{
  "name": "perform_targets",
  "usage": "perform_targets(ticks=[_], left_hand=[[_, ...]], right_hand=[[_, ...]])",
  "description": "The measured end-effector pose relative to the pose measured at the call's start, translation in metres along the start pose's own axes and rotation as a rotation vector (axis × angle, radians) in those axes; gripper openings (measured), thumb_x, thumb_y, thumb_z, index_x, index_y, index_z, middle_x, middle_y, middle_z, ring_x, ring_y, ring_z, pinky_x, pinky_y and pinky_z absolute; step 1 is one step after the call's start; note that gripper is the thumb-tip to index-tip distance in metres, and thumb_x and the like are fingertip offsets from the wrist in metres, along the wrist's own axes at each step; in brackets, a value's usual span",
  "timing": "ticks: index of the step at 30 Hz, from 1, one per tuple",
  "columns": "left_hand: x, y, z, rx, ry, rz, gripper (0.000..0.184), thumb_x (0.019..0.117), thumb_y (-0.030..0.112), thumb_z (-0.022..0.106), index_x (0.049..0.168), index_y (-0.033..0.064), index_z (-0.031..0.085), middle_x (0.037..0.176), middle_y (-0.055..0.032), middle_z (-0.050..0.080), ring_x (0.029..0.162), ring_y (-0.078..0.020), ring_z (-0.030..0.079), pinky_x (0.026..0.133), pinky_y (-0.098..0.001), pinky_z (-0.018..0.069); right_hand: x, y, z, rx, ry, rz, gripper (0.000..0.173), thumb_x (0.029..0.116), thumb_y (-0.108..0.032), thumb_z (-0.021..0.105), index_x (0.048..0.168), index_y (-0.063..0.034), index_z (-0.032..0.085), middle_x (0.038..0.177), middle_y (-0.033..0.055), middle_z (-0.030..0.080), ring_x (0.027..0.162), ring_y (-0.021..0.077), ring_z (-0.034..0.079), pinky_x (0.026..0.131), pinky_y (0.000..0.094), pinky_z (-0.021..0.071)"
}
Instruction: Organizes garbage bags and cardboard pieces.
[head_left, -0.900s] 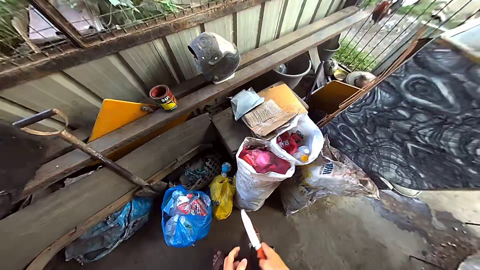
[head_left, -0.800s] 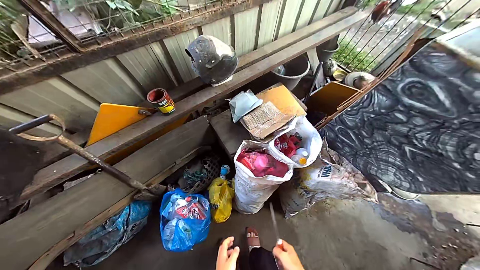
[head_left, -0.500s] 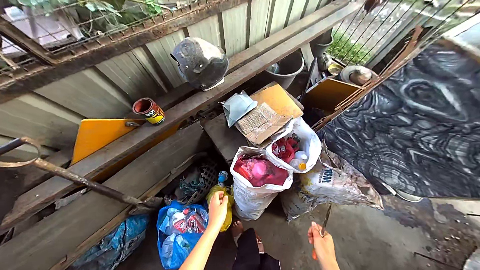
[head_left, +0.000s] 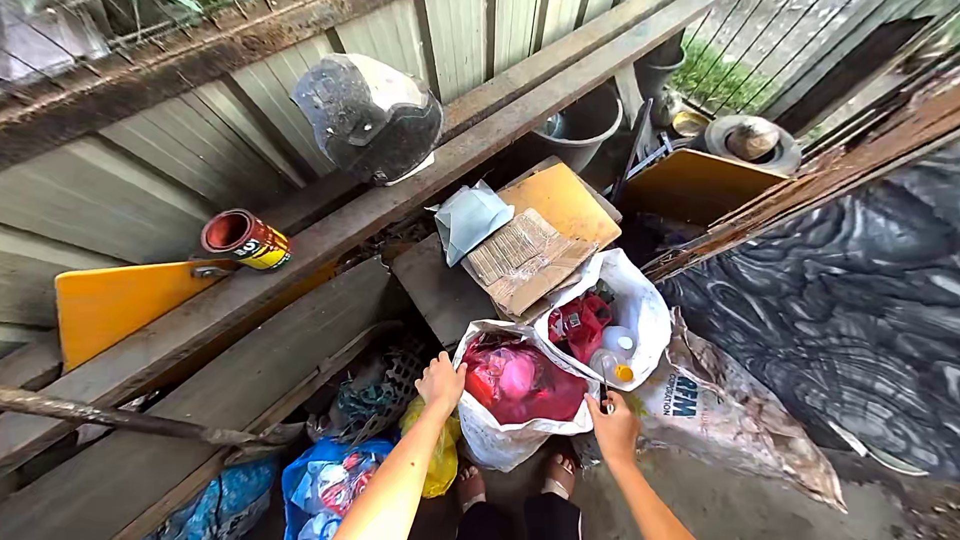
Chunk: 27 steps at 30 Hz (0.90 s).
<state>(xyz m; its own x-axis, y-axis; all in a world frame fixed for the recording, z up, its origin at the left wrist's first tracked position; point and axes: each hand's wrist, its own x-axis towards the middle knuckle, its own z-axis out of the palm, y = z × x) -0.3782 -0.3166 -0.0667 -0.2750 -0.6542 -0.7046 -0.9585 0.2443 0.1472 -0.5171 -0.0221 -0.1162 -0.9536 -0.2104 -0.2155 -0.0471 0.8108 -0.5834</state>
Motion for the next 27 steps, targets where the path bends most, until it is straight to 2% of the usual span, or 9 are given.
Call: perform_targets(ticks=[5,7,11,14,16,18,21,23,27], left_hand=[[0.004,-0.001,0.008,0.139,-0.115,0.102,0.045,0.1115,0.036,0.034,0.134,0.0084,0.062,0.136,-0.0184,0.063,0.129,-0.0356,0.059,0.102,-0.0590,0.0475],[-0.007,-0.002,0.007,0.137,-0.121,0.133,0.044,0.1113,0.035,0.035,0.129,0.0084,0.064,0.131,-0.0176,0.065,0.126,-0.0348,0.061,0.101,-0.0580,0.0492],[-0.053,-0.016,0.000,0.087,-0.045,0.201,0.043,0.1103,0.034,0.038,0.123,0.0060,0.068,0.123,-0.0182,0.069,0.119,-0.0353,0.064,0.099,-0.0587,0.0496],[-0.094,-0.025,-0.003,0.035,0.050,0.207,0.042,0.1098,0.033,0.041,0.118,0.0034,0.070,0.117,-0.0192,0.071,0.115,-0.0366,0.067,0.097,-0.0588,0.0504],[-0.111,-0.028,0.005,0.007,0.086,0.184,0.041,0.1088,0.032,0.043,0.115,0.0035,0.072,0.113,-0.0191,0.072,0.111,-0.0368,0.068,0.093,-0.0600,0.0509],[-0.115,-0.027,0.026,0.028,0.016,0.136,0.042,0.1089,0.033,0.042,0.121,0.0056,0.071,0.120,-0.0190,0.071,0.115,-0.0375,0.067,0.094,-0.0614,0.0512],[-0.099,-0.028,0.057,0.131,-0.141,0.082,0.043,0.1090,0.035,0.040,0.124,0.0070,0.069,0.126,-0.0195,0.068,0.119,-0.0383,0.065,0.094,-0.0616,0.0519],[-0.095,-0.017,0.046,0.138,-0.137,0.080,0.044,0.1093,0.036,0.039,0.124,0.0071,0.069,0.125,-0.0189,0.069,0.119,-0.0372,0.065,0.095,-0.0605,0.0516],[-0.096,-0.019,0.026,0.142,-0.159,0.070,0.044,0.1090,0.036,0.038,0.122,0.0066,0.069,0.125,-0.0180,0.069,0.121,-0.0358,0.064,0.097,-0.0592,0.0506]], right_hand=[[0.000,-0.003,0.008,-0.057,-0.086,0.169,0.024,0.0994,-0.017,0.065,0.099,0.0070,0.070,0.089,0.0258,0.071,0.090,0.0418,0.070,0.086,0.0593,0.0521],[-0.003,-0.004,0.005,-0.002,-0.053,0.182,0.021,0.0995,-0.013,0.064,0.093,0.0074,0.068,0.083,0.0246,0.068,0.085,0.0402,0.068,0.082,0.0588,0.0515],[-0.024,-0.003,-0.033,0.135,-0.061,0.251,0.022,0.0985,-0.015,0.067,0.095,0.0065,0.067,0.082,0.0210,0.066,0.082,0.0350,0.065,0.078,0.0563,0.0508],[-0.041,0.001,-0.060,0.342,0.027,0.222,0.018,0.0943,-0.014,0.070,0.088,0.0023,0.066,0.072,0.0084,0.060,0.065,0.0181,0.057,0.064,0.0411,0.0494],[-0.041,0.000,-0.067,0.542,0.055,0.333,0.013,0.0951,-0.010,0.069,0.090,0.0005,0.064,0.071,0.0052,0.060,0.057,0.0117,0.057,0.055,0.0314,0.0512],[-0.036,0.014,-0.062,0.586,0.018,0.408,0.011,0.0961,-0.007,0.068,0.093,0.0018,0.063,0.074,0.0074,0.061,0.063,0.0141,0.059,0.062,0.0341,0.0537],[-0.023,0.034,-0.050,0.419,-0.033,0.393,0.016,0.0952,-0.009,0.071,0.092,0.0051,0.064,0.077,0.0110,0.058,0.072,0.0195,0.056,0.071,0.0414,0.0487],[-0.017,0.028,-0.050,0.364,-0.054,0.368,0.018,0.0948,-0.011,0.072,0.090,0.0040,0.063,0.076,0.0104,0.057,0.072,0.0200,0.056,0.071,0.0423,0.0481],[-0.027,0.022,-0.056,0.386,-0.064,0.404,0.018,0.0958,-0.012,0.071,0.097,0.0052,0.065,0.082,0.0132,0.061,0.077,0.0216,0.058,0.075,0.0437,0.0497]])
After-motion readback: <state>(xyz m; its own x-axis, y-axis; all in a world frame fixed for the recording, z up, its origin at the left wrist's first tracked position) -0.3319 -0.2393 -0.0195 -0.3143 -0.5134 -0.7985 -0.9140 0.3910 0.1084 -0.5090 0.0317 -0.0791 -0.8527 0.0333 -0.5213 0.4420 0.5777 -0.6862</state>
